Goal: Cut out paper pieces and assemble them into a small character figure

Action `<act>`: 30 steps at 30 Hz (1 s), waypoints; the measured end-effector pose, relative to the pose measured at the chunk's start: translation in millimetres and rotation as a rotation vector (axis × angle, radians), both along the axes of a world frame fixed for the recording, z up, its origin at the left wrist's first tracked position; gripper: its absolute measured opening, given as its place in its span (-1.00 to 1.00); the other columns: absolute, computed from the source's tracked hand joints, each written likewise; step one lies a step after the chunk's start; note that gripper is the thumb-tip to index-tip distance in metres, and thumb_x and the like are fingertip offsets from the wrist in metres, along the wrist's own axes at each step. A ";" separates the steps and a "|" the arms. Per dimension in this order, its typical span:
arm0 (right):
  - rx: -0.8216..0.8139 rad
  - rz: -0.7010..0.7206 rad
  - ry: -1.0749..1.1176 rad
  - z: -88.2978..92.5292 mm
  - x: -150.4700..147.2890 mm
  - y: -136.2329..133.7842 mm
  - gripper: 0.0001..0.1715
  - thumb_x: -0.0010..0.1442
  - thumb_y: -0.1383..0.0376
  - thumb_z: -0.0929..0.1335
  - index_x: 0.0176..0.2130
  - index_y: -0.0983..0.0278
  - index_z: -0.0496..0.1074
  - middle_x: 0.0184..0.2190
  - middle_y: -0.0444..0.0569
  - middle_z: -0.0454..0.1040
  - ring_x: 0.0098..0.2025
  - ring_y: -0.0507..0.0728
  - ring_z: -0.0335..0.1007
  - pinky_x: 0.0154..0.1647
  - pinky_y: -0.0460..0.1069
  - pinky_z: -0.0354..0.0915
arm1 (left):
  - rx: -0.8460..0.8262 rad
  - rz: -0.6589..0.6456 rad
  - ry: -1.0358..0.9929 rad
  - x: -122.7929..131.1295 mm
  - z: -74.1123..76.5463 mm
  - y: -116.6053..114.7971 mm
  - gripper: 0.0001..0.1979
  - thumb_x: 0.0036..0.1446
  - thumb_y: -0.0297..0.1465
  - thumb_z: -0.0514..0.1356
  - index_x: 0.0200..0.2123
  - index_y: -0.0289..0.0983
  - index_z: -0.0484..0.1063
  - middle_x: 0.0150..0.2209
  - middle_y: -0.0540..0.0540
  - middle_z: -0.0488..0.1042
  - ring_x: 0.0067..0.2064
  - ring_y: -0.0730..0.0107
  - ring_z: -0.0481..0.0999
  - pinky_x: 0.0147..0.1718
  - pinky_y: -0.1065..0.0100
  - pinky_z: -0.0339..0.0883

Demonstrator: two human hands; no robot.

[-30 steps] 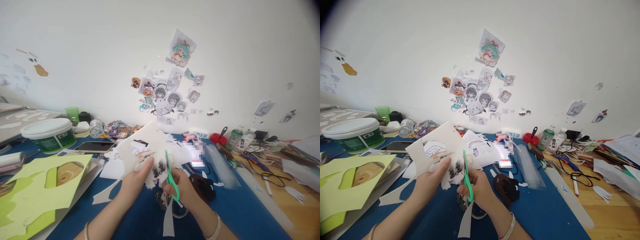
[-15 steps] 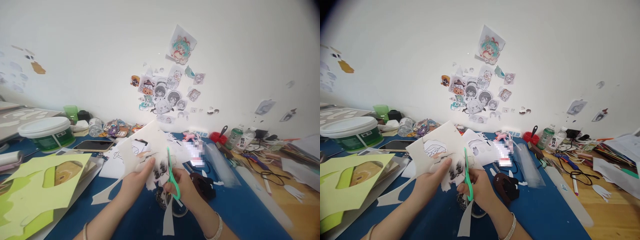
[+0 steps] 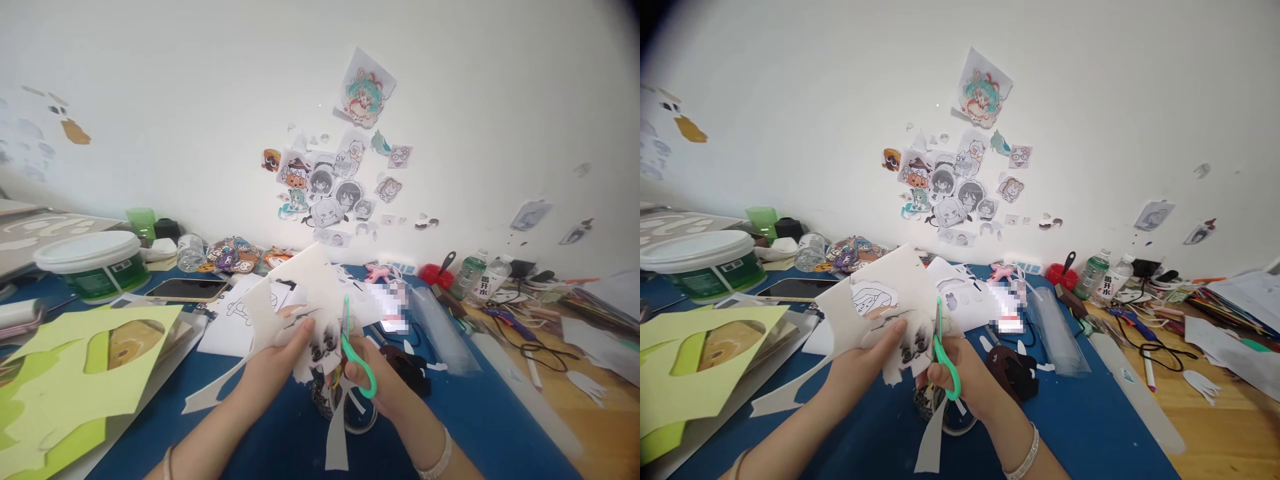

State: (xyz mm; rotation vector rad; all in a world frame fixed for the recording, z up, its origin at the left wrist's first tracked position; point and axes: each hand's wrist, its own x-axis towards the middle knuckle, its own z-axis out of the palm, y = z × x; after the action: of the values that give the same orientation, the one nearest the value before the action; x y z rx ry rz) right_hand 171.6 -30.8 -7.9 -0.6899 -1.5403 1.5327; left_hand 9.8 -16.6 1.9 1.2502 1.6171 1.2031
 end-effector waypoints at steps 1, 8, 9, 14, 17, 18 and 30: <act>0.005 0.038 -0.009 0.9 2.8 -0.2 -0.38 -0.13 -0.17 0.37 -0.32 0.30 0.42 -0.53 -0.08 0.32 -0.45 0.06 0.27 -0.34 -0.02 0.28 | -0.031 -0.014 -0.024 -0.2 -1.7 1.1 -0.62 -0.16 -0.06 0.22 -0.34 -0.21 0.49 -0.24 -0.14 0.57 0.03 0.02 0.39 0.00 0.23 0.27; -0.005 0.252 -0.053 -0.2 19.7 4.3 -0.25 -0.12 -0.20 0.34 -0.16 0.33 0.36 -0.51 -0.10 0.34 -0.49 0.01 0.26 -0.44 -0.08 0.22 | -0.098 -0.193 -0.224 -0.3 -4.3 5.8 -0.54 -0.12 -0.06 0.19 -0.28 -0.31 0.45 -0.16 -0.22 0.54 -0.11 0.08 0.50 -0.18 0.26 0.40; -0.015 0.247 -0.050 0.3 20.0 4.7 -0.23 -0.12 -0.19 0.35 -0.12 0.33 0.34 -0.49 -0.09 0.34 -0.49 0.01 0.27 -0.45 -0.08 0.22 | -0.093 -0.170 -0.142 -0.9 -2.6 5.4 -0.54 -0.13 -0.05 0.19 -0.29 -0.30 0.45 -0.17 -0.21 0.54 -0.08 0.06 0.48 -0.13 0.25 0.37; -0.034 0.133 -0.069 6.2 13.9 3.5 -0.23 -0.11 -0.11 0.39 -0.04 0.30 0.30 -0.44 -0.08 0.35 -0.45 0.03 0.29 -0.37 -0.05 0.26 | 0.042 -0.129 0.170 -5.0 1.1 5.8 -0.49 -0.13 -0.04 0.14 -0.14 -0.21 0.42 -0.03 -0.12 0.46 0.12 0.08 0.29 0.07 0.25 0.17; -0.012 0.075 -0.074 5.7 8.9 3.0 -0.33 -0.13 -0.09 0.41 -0.16 0.32 0.38 -0.46 -0.08 0.33 -0.44 0.03 0.27 -0.35 -0.04 0.26 | -0.057 -0.093 0.206 -5.5 -1.2 7.1 -0.41 -0.14 0.01 0.12 -0.11 -0.24 0.40 -0.03 -0.18 0.46 0.12 0.01 0.28 0.05 0.19 0.19; 0.001 0.047 -0.069 4.2 7.4 3.1 -0.37 -0.13 -0.09 0.41 -0.22 0.33 0.40 -0.48 -0.09 0.32 -0.46 0.02 0.24 -0.38 -0.06 0.25 | -0.047 -0.090 0.204 -5.2 -1.4 7.0 -0.41 -0.14 0.01 0.12 -0.10 -0.24 0.40 -0.03 -0.18 0.45 0.12 0.02 0.29 0.04 0.20 0.19; 0.036 -0.179 -0.039 -12.8 1.2 4.2 -0.55 -0.20 0.05 0.49 -0.45 0.36 0.42 -0.64 -0.15 0.28 -0.58 -0.02 0.14 -0.59 -0.12 0.10 | -0.225 -0.095 0.163 -7.0 10.1 6.0 -0.50 -0.17 0.09 0.08 -0.51 -0.24 0.48 -0.45 -0.19 0.56 -0.13 -0.06 0.48 -0.17 0.18 0.33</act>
State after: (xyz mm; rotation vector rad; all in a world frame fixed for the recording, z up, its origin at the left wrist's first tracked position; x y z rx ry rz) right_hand 172.8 -26.7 -20.7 -0.8182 -1.4892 1.3625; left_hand 2.9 -10.6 12.0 1.2904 1.7360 0.8534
